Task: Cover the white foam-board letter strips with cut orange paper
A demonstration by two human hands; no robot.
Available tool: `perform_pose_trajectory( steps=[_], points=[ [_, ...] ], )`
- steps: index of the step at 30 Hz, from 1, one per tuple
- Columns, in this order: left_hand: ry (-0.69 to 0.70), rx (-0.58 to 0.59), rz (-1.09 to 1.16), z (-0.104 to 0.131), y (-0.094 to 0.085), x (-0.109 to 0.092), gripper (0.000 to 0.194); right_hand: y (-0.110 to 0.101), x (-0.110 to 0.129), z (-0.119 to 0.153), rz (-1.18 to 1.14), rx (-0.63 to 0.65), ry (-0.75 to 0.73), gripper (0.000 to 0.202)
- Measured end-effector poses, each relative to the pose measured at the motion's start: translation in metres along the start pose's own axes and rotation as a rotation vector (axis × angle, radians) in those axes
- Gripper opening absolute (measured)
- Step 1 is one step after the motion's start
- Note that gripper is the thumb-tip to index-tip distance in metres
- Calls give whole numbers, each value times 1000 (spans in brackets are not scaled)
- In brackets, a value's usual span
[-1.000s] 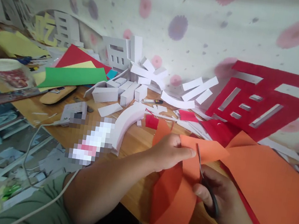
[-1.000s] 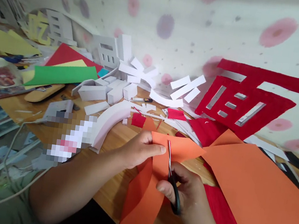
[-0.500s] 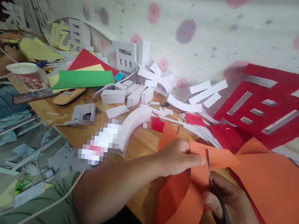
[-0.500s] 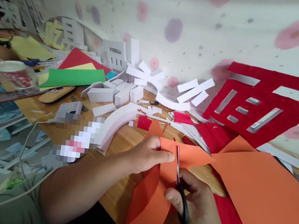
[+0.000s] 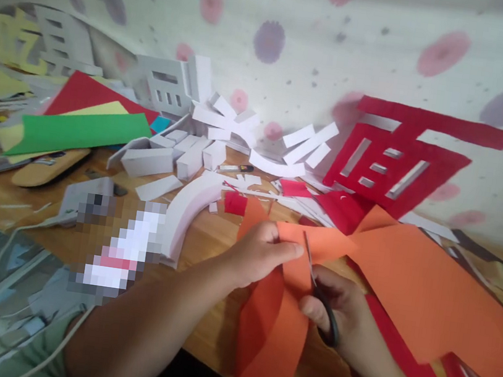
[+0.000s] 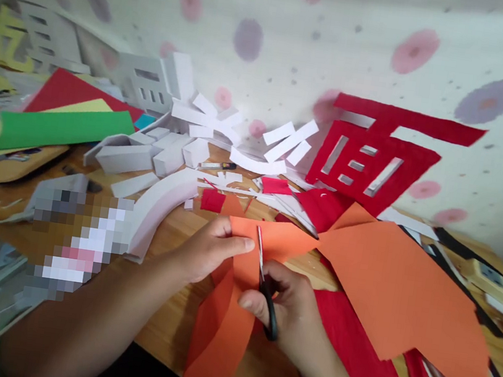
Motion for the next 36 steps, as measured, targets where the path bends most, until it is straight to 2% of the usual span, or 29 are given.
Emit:
perform_pose_trajectory(
  steps=[10,14,27,36],
  points=[
    [-4,49,39,-2,3,-1,17,2,-2,0,-107,22,42,63],
    [-30,78,71,-1,6,-3,17,4,-4,0,-180,47,41,60],
    [-47,98,68,1,9,-3,21,4,4,-2,-202,14,-33,54],
    [-29,85,53,1,7,-2,23,3,3,-2,-165,5,-10,55]
  ],
)
Point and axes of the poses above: each hand's wrist, its own z-axis away from the middle knuckle, its own y-axis out of the palm, x = y × z, the point moved 5 cm from there along -z, towards the middle knuckle
